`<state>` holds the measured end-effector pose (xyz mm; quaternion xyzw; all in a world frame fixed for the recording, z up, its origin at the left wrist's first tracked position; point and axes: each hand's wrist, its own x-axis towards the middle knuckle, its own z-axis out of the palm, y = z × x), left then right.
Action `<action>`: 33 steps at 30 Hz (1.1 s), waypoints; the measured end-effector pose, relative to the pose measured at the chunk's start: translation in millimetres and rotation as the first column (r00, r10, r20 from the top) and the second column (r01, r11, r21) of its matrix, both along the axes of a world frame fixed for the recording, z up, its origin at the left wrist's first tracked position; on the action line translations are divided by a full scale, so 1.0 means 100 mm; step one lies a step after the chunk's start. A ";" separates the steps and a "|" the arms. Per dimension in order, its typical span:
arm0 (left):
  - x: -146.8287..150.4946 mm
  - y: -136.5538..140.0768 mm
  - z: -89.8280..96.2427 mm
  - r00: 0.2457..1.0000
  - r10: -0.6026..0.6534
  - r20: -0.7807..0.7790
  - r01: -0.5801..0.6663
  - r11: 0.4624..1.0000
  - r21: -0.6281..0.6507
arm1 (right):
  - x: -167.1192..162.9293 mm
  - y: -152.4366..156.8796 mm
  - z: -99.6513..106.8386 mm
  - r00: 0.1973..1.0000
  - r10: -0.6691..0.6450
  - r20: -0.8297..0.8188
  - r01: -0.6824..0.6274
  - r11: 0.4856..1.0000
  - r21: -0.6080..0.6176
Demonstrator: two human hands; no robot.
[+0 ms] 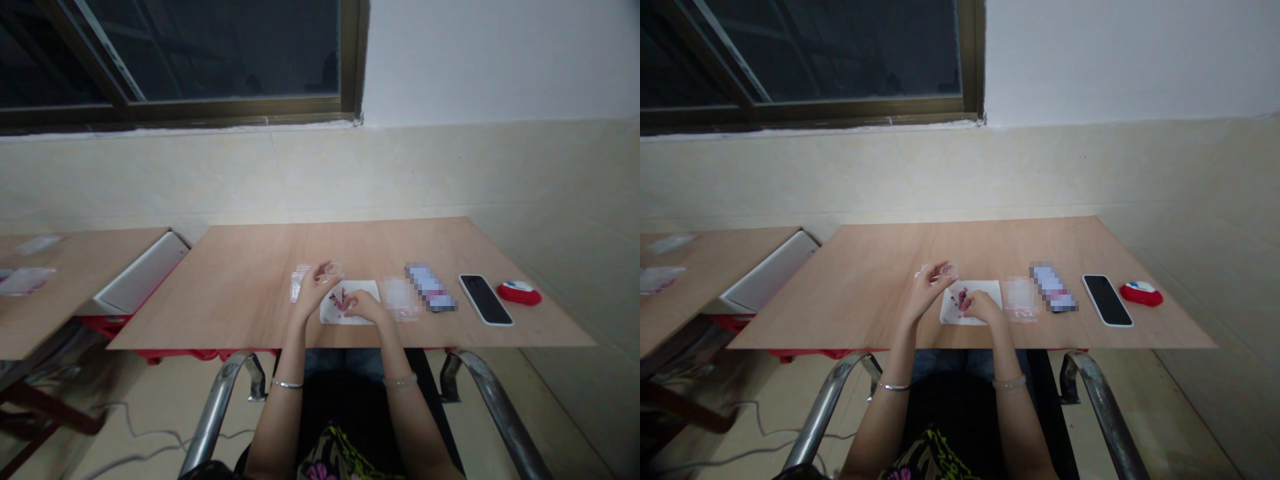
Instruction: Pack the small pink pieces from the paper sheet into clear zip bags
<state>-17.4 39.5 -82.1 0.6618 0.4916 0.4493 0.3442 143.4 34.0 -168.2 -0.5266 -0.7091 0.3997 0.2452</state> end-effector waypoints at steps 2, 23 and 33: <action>0.01 -0.02 0.04 0.999 0.011 0.035 -0.010 1.000 -0.026 | -0.06 0.02 -0.06 1.000 0.028 0.004 -0.028 1.000 -0.014; 0.03 -0.05 0.12 0.998 -0.043 0.051 0.045 0.998 -0.053 | -0.12 0.04 -0.15 0.996 0.001 -0.086 -0.001 1.000 -0.007; -0.04 -0.01 -0.01 0.978 -0.209 -0.023 0.207 0.974 -0.088 | 0.20 -0.04 0.40 0.768 -0.425 -0.479 0.554 0.816 0.165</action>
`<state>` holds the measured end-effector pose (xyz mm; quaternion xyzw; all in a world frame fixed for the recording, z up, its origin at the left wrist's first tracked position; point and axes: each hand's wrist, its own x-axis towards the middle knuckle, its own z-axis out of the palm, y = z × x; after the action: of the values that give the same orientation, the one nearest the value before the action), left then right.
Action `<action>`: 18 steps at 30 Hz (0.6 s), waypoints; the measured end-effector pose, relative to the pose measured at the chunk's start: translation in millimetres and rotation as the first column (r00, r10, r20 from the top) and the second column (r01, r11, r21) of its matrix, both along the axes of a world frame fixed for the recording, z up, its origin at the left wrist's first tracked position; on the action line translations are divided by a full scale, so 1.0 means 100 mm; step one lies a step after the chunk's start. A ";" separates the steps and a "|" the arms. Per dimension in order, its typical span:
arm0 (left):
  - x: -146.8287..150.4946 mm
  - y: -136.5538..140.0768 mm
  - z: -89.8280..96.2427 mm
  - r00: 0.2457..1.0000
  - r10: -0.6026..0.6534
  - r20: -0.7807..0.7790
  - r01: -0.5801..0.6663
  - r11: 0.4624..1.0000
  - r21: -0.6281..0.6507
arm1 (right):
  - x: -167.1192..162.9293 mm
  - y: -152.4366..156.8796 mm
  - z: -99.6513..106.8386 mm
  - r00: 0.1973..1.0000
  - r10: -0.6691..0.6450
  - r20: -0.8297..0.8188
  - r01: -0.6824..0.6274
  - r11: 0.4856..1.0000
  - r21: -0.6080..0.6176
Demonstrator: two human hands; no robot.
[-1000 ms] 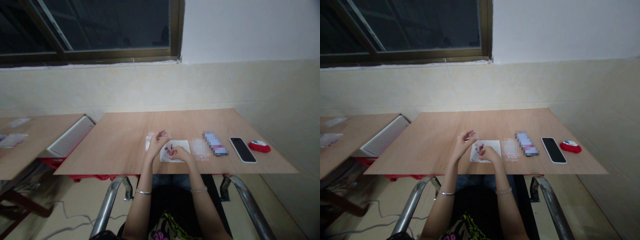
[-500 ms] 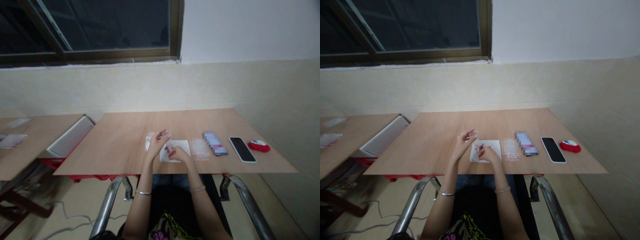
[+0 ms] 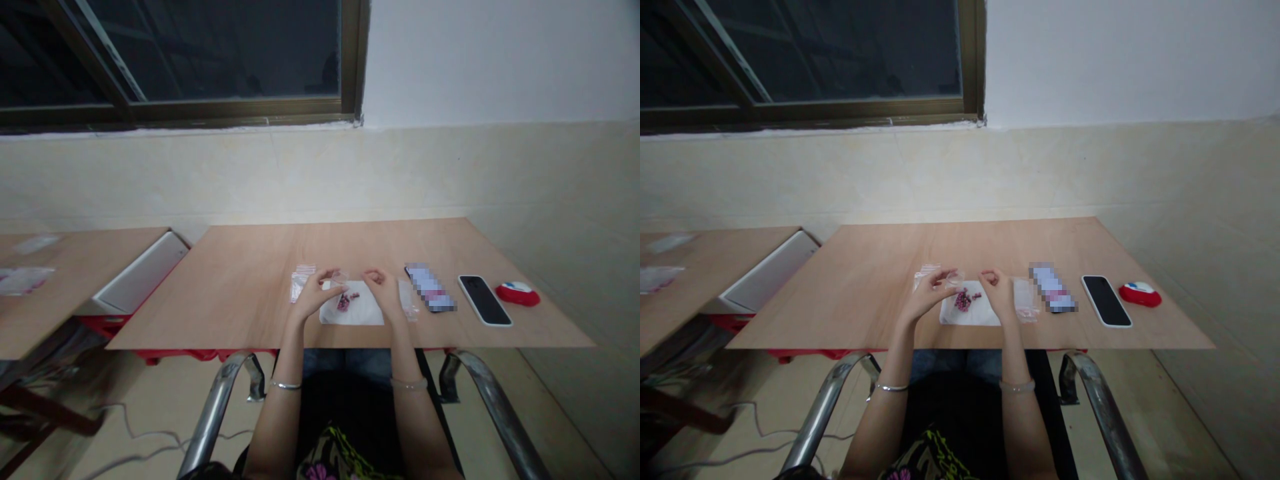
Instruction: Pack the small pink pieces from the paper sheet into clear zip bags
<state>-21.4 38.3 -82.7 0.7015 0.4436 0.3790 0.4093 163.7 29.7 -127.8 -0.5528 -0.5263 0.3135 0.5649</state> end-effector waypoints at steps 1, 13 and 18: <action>0.00 0.00 -0.01 1.000 -0.024 -0.002 0.024 1.000 -0.019 | 0.01 -0.03 0.07 0.999 -0.036 -0.027 0.037 0.999 0.040; 0.08 -0.05 0.06 0.988 -0.150 0.033 0.152 0.986 -0.068 | -0.17 -0.23 0.42 0.960 0.281 0.014 -0.282 0.959 0.021; 0.05 -0.02 0.00 0.994 -0.101 0.048 0.106 0.990 -0.096 | -0.16 -0.13 0.30 0.995 0.097 -0.017 -0.095 0.994 0.055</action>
<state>-16.1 36.0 -83.1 0.6942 0.4159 0.3498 0.4720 147.5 16.9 -98.0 -0.5084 -0.5549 0.3315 0.5689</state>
